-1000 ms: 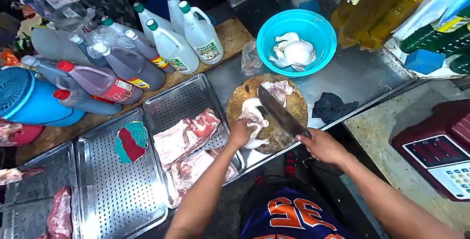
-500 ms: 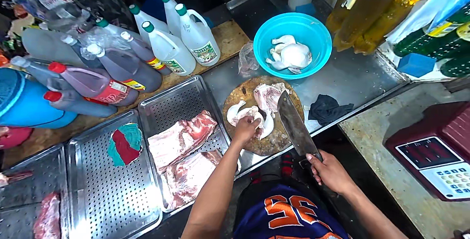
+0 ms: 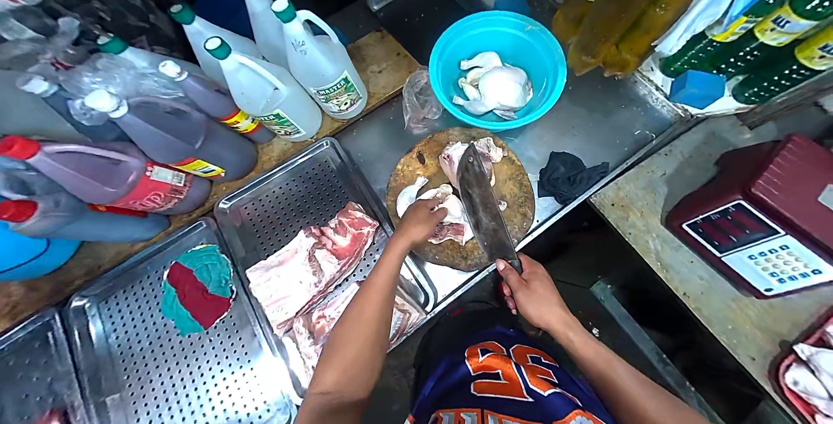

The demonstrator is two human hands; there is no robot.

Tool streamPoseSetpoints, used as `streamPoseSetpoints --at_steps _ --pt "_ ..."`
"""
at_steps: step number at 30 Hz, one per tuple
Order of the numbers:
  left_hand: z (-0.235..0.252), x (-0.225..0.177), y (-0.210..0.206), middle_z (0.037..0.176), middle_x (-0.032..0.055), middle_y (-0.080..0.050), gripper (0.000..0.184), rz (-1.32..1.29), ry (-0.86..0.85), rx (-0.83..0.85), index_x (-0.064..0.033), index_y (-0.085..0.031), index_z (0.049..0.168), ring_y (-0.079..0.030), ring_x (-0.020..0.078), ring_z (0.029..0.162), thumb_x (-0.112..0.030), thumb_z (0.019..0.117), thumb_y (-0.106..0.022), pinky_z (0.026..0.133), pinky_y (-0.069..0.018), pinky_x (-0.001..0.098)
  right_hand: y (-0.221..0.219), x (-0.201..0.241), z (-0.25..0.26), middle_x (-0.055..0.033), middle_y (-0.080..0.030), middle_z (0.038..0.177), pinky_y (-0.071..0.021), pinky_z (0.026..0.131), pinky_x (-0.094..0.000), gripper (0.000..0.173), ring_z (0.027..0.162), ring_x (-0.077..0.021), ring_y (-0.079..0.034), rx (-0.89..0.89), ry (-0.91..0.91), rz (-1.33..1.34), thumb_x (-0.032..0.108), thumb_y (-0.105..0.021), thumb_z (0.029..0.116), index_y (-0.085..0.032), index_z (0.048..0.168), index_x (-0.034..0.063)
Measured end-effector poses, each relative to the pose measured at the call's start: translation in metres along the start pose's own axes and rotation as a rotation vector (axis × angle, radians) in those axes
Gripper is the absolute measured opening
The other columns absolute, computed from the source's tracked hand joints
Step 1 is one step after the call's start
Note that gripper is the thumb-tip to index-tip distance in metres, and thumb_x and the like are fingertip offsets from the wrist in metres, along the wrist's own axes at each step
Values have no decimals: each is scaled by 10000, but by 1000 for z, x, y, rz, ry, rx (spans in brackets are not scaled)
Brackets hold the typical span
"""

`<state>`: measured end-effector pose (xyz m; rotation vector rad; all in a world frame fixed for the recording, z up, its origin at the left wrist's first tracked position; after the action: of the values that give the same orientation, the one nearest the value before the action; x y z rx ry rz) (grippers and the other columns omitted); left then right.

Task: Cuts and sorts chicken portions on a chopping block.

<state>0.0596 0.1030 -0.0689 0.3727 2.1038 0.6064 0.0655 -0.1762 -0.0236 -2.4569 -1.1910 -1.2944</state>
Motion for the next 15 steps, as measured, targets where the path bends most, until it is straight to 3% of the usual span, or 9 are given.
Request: streamPoseSetpoints --at_steps 4,9,13,15 --pt "2 15 1 820 117 -675 330 -59 -59 -45 -75 -717 1010 -651 244 723 -331 1061 -516 698 -551 499 -41 28 26 -51 -633 719 -605 548 -392 424 551 -185 -649 -69 -11 -42 482 -488 1070 -590 1167 83" --pt "-3 20 0 811 101 -678 295 -49 -148 -119 -84 -723 953 -655 239 742 -274 1060 -524 702 -542 511 -69 37 51 -65 -630 731 -602 578 -406 420 574 -195 -654 -159 -34 -86 474 -476 1076 -589 1148 76" --pt "-3 25 -1 855 93 -701 254 -83 -142 -180 -95 -748 994 -668 235 777 -235 1042 -542 724 -550 510 -68 14 14 -90 -657 818 -604 670 -464 468 676 -239 -683 -96 -74 -300 485 -460 1073 -554 1263 68" --pt "-1 32 -2 783 90 -672 244 -165 -116 -200 -89 -726 954 -638 221 686 -228 1040 -545 648 -536 475 -59 -8 -18 -104 -667 837 -605 698 -497 492 706 -260 -693 -22 -126 -373 508 -467 1063 -557 1269 69"
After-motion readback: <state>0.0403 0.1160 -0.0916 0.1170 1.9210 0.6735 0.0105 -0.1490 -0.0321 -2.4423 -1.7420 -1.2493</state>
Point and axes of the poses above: each hand's wrist, its own z-axis towards the middle knuckle, its own y-axis out of the back of the hand, x = y × z, the point moved 2 cm from there along z, towards the middle knuckle
